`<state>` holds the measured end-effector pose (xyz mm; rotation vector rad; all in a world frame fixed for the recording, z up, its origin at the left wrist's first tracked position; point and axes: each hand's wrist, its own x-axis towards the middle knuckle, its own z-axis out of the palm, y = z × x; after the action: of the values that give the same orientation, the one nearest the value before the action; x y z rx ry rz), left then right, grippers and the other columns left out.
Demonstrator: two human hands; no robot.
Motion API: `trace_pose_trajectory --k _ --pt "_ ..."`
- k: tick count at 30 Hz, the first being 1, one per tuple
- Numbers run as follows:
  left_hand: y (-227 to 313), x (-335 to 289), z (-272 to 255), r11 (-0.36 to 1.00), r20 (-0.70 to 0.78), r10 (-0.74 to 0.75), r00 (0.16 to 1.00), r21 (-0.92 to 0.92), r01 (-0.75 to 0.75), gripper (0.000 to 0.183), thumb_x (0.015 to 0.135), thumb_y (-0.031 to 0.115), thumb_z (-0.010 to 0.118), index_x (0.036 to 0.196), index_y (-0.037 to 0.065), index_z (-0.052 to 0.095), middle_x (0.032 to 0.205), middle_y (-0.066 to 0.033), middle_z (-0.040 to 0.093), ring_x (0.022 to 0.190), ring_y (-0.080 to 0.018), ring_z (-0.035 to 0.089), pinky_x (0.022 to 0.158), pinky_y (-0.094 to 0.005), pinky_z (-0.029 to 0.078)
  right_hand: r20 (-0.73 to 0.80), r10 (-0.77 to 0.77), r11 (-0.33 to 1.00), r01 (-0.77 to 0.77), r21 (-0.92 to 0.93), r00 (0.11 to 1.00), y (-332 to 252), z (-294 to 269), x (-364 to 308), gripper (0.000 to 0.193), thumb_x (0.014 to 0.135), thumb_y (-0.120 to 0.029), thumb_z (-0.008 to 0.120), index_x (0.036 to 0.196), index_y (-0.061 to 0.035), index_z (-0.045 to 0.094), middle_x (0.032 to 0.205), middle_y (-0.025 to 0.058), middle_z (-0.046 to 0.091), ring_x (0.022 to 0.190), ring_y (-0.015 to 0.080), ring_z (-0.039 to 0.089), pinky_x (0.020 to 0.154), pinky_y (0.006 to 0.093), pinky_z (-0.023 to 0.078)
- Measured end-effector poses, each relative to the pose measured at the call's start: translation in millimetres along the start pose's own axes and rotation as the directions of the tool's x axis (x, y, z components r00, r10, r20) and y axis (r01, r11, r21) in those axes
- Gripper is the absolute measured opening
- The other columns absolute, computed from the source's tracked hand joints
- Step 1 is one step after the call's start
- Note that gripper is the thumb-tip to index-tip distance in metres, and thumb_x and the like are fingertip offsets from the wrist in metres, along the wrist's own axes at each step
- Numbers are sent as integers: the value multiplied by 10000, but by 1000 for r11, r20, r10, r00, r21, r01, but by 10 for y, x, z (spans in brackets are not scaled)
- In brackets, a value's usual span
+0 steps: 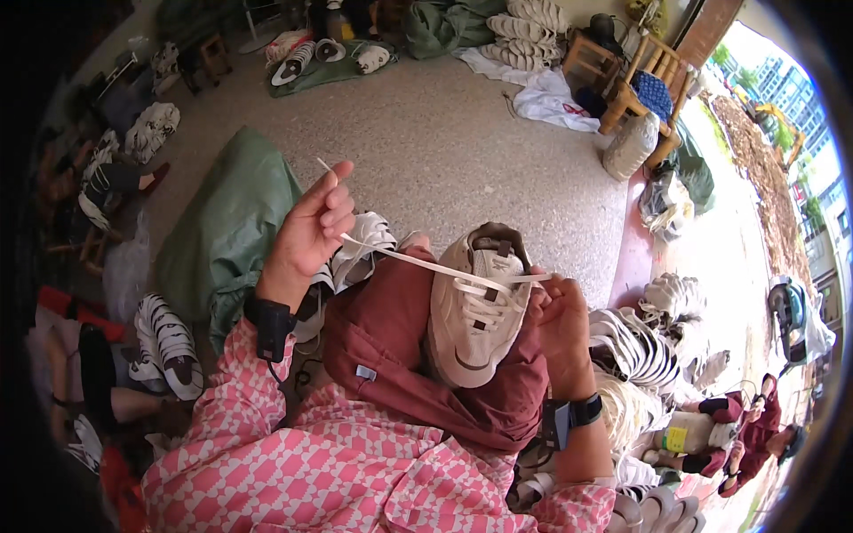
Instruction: The recorder is inserting a shoelace into the eyelets of a beige shoe.
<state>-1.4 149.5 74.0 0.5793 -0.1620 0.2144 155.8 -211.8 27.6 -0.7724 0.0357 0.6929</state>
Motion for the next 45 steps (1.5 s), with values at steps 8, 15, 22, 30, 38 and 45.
trace_pose_trajectory --k 8,15,22,30,38,45 --pt "-206 165 301 768 -191 81 978 638 61 294 992 253 603 1149 13 667 663 59 495 535 -16 332 481 -184 257 69 -46 991 37 132 997 -116 -57 -50 331 946 -63 594 1270 -70 524 1072 60 682 785 125 625 650 255 507" --pt "-192 214 309 710 -189 152 970 704 26 294 992 260 603 1140 18 679 668 66 504 531 -10 325 478 -174 246 -243 -388 918 351 -185 889 -415 -349 -360 286 955 -132 636 1234 -96 589 1130 -6 660 951 98 591 838 265 468" --pt "-590 195 148 573 -208 -152 966 778 258 267 1009 235 558 1037 18 711 677 85 491 588 0 390 544 -172 340 -289 -394 907 419 30 873 -464 -938 -468 222 957 -78 619 1168 -27 574 1074 71 643 988 186 607 928 324 504" --pt "-1139 235 -11 322 -176 -246 953 913 252 255 961 213 576 869 18 713 835 -2 585 753 -83 506 695 -237 412 -280 -391 896 432 103 877 -481 -1307 -451 182 950 -38 606 1124 3 574 1009 89 647 923 183 633 883 321 538" --pt "-1078 252 86 385 -131 -280 951 892 236 229 910 179 564 767 39 676 725 33 532 658 -59 475 590 -226 367 -318 -331 914 385 126 889 -451 -1279 -414 192 965 -113 617 1123 -4 614 978 43 689 806 111 664 736 271 560" --pt "-1145 373 249 73 -124 -197 972 987 141 229 899 168 549 779 10 663 579 22 523 570 -71 476 531 -266 384 -212 -190 970 216 109 959 -389 -947 -397 153 965 -120 623 1086 -29 599 882 31 672 652 57 580 571 212 508"
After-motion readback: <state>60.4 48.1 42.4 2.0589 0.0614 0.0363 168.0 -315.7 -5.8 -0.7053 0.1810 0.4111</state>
